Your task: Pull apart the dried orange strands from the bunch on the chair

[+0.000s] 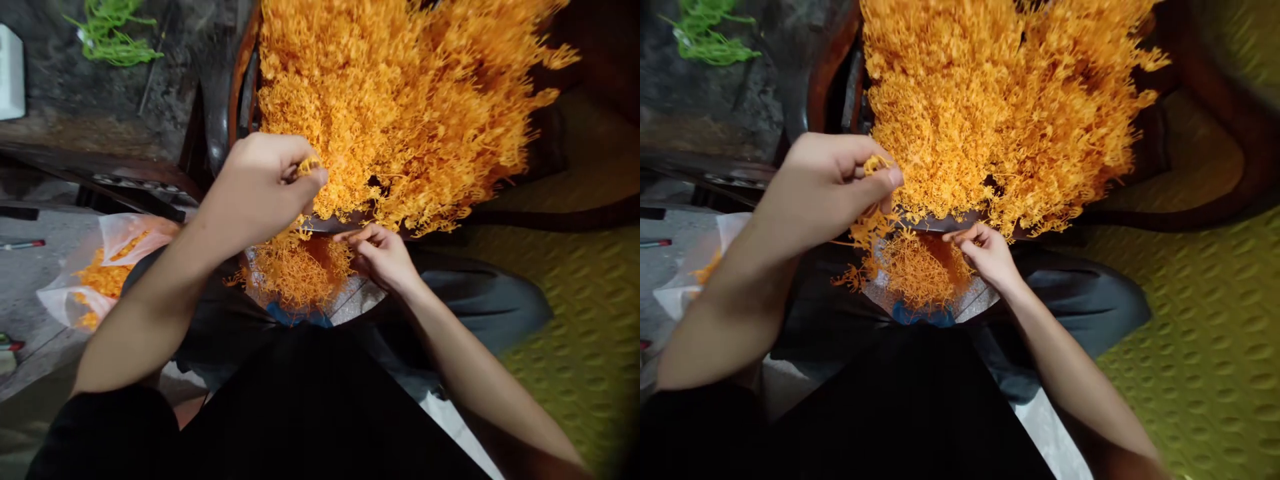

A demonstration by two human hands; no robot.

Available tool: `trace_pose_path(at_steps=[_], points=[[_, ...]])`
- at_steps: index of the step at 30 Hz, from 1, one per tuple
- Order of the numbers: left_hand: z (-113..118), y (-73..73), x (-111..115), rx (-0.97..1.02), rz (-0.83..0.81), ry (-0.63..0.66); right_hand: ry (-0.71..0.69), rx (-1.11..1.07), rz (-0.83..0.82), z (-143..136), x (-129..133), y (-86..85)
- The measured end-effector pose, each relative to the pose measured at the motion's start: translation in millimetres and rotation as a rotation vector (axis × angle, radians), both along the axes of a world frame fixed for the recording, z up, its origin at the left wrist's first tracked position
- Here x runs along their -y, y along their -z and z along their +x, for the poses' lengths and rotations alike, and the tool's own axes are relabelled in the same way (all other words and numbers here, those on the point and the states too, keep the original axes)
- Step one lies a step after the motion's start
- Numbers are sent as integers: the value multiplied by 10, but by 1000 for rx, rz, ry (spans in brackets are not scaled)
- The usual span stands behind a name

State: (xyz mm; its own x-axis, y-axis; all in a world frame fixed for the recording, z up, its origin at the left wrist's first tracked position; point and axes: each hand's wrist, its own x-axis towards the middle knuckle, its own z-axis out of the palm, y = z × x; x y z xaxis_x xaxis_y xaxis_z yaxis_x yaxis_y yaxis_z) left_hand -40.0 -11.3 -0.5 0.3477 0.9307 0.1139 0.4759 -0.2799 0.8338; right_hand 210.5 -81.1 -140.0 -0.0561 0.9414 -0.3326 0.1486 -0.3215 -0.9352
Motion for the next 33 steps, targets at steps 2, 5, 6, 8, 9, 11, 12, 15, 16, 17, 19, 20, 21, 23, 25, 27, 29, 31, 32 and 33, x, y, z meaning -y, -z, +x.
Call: trace_pose_path(at_steps=[2,5,6,8,9,11,12,15,16,17,19,20,21,23,25,27,29,31,32,33], points=[[83,27,-59,135,-117,-5,2,-96,111,15,-110,-390],[204,120,-195,375,-195,-51,42,-92,308,-10,-353,-918],[240,159,-249,422,-205,-70,63,-97,360,-35,-444,-1054],[304,235,-360,492,-220,-107,83,-121,417,-108,-625,-1248],[333,268,-412,521,-224,-131,73,-123,425,-151,-712,-1304],[383,317,-503,563,-211,-193,11,-64,448,-241,-871,-1352],[405,332,-539,569,-193,-223,-35,-1,480,-281,-942,-1352],[455,350,-601,541,-116,-268,-130,196,650,-352,-1118,-1306],[467,353,-607,524,-90,-256,-131,238,699,-355,-1161,-1286],[478,357,-605,507,-68,-228,-115,266,740,-349,-1195,-1265],[498,371,-583,472,-36,-139,-69,314,810,-313,-1237,-1225],[509,379,-562,464,-34,-87,-58,343,847,-288,-1247,-1206],[522,385,-536,467,-46,-35,-55,373,887,-262,-1253,-1188],[554,385,-472,514,-121,65,-75,415,956,-216,-1260,-1158],[592,359,-405,607,-231,159,-101,427,982,-178,-1273,-1142],[625,317,-358,691,-302,205,-111,408,960,-142,-1294,-1150],[646,275,-347,739,-296,146,-127,341,890,-100,-1312,-1178],[649,241,-363,737,-241,9,-148,244,797,-56,-1316,-1215],[645,227,-373,725,-215,-51,-168,210,756,-37,-1309,-1231],[639,214,-381,712,-201,-86,-191,195,733,-23,-1296,-1242]])
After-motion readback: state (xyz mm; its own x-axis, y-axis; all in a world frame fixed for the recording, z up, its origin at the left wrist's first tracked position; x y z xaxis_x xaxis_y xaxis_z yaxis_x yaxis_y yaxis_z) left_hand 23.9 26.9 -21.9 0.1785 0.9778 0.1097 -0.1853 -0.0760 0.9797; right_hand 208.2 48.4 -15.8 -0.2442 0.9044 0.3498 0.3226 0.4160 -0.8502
